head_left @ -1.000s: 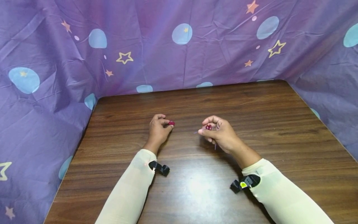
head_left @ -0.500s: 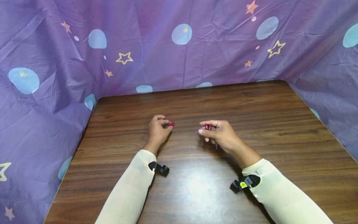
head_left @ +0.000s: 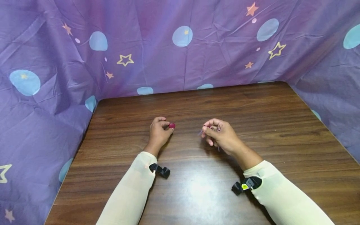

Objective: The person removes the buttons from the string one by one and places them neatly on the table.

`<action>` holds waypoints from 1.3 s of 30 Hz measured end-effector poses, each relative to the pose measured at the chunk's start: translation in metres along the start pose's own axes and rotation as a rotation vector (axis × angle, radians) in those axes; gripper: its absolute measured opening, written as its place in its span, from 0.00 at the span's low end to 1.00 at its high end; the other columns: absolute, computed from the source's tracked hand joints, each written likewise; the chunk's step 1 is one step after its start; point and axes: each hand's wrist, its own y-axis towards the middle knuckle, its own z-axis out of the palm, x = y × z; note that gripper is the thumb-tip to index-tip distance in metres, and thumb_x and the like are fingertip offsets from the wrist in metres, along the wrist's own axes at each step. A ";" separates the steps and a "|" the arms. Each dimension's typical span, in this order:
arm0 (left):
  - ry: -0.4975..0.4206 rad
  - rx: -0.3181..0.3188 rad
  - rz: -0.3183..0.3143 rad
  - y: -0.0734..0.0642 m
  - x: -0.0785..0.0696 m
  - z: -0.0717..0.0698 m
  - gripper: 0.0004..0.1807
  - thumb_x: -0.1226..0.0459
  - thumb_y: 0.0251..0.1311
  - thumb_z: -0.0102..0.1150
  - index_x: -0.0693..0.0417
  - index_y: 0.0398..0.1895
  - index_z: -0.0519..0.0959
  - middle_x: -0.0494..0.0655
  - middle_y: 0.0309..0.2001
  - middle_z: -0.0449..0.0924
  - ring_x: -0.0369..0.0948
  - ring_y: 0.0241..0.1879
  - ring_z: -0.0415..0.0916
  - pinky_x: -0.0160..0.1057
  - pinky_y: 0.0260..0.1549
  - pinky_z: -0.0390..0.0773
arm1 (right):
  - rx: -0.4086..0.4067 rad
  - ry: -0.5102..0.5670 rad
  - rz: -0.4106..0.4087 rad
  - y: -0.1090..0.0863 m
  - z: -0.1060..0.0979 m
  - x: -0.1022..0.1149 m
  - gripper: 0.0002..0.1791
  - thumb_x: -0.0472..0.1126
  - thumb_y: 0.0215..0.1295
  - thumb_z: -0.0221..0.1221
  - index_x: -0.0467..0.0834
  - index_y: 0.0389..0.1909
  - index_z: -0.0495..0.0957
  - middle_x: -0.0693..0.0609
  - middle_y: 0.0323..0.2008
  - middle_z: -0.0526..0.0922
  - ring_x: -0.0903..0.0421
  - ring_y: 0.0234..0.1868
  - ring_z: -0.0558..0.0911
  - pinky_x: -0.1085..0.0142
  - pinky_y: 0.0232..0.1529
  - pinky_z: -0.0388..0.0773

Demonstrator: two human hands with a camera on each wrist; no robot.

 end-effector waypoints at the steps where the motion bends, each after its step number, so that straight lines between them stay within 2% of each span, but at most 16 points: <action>1: 0.001 0.003 -0.001 0.000 0.000 0.000 0.14 0.67 0.47 0.73 0.64 0.39 0.87 0.55 0.54 0.79 0.52 0.56 0.76 0.47 0.62 0.71 | 0.000 0.009 -0.002 0.000 0.000 0.000 0.08 0.41 0.69 0.60 0.41 0.41 0.73 0.53 0.26 0.84 0.62 0.14 0.73 0.69 0.10 0.62; 5: -0.002 0.012 -0.016 0.000 -0.001 0.000 0.15 0.67 0.47 0.73 0.64 0.40 0.86 0.54 0.55 0.78 0.51 0.57 0.75 0.46 0.62 0.71 | -0.016 0.016 0.000 0.000 0.000 -0.001 0.07 0.39 0.68 0.61 0.40 0.42 0.75 0.54 0.23 0.80 0.62 0.14 0.72 0.71 0.10 0.63; 10: -0.009 0.010 -0.039 0.000 0.000 -0.001 0.17 0.66 0.46 0.74 0.61 0.42 0.86 0.52 0.55 0.78 0.50 0.55 0.77 0.45 0.60 0.73 | -0.045 -0.027 0.012 0.001 -0.002 0.000 0.12 0.38 0.63 0.65 0.39 0.46 0.80 0.56 0.22 0.80 0.63 0.16 0.72 0.72 0.13 0.66; 13: -0.009 0.008 -0.043 0.000 0.001 -0.001 0.18 0.65 0.45 0.75 0.60 0.43 0.86 0.51 0.55 0.78 0.50 0.53 0.78 0.45 0.59 0.74 | -0.057 -0.048 0.030 0.000 -0.003 0.000 0.18 0.39 0.61 0.68 0.37 0.50 0.80 0.58 0.25 0.82 0.64 0.17 0.73 0.72 0.14 0.68; 17: -0.021 0.007 -0.040 0.000 0.001 -0.001 0.20 0.66 0.44 0.77 0.60 0.44 0.86 0.52 0.55 0.77 0.50 0.54 0.77 0.45 0.60 0.73 | -0.057 -0.063 0.022 0.001 -0.002 0.000 0.25 0.39 0.61 0.68 0.31 0.56 0.76 0.59 0.23 0.79 0.63 0.17 0.71 0.72 0.14 0.66; 21: -0.040 0.008 -0.037 -0.002 -0.001 -0.002 0.23 0.65 0.42 0.78 0.60 0.46 0.85 0.53 0.56 0.76 0.50 0.57 0.75 0.46 0.62 0.71 | -0.045 -0.057 0.003 0.001 -0.001 0.001 0.25 0.39 0.62 0.67 0.31 0.56 0.76 0.57 0.21 0.77 0.63 0.15 0.68 0.71 0.13 0.64; 28: -0.056 0.010 -0.028 -0.005 -0.004 -0.002 0.24 0.65 0.43 0.78 0.58 0.48 0.84 0.54 0.57 0.73 0.51 0.60 0.71 0.47 0.65 0.68 | -0.033 -0.036 0.004 0.000 -0.001 0.000 0.26 0.36 0.61 0.67 0.31 0.57 0.73 0.57 0.29 0.80 0.64 0.16 0.69 0.72 0.14 0.65; 34: -0.072 -0.011 -0.023 -0.007 -0.006 -0.001 0.24 0.64 0.44 0.78 0.57 0.48 0.84 0.53 0.57 0.72 0.51 0.61 0.70 0.46 0.65 0.68 | -0.033 -0.021 0.026 0.000 0.001 0.001 0.19 0.34 0.61 0.66 0.36 0.50 0.71 0.59 0.30 0.81 0.63 0.18 0.71 0.72 0.16 0.68; 39: -0.093 -0.066 0.036 -0.008 -0.008 0.000 0.22 0.62 0.46 0.77 0.58 0.47 0.84 0.52 0.57 0.72 0.50 0.61 0.69 0.48 0.65 0.67 | -0.046 -0.057 0.015 0.000 0.000 0.001 0.18 0.35 0.59 0.68 0.36 0.48 0.76 0.58 0.29 0.83 0.64 0.18 0.71 0.72 0.16 0.69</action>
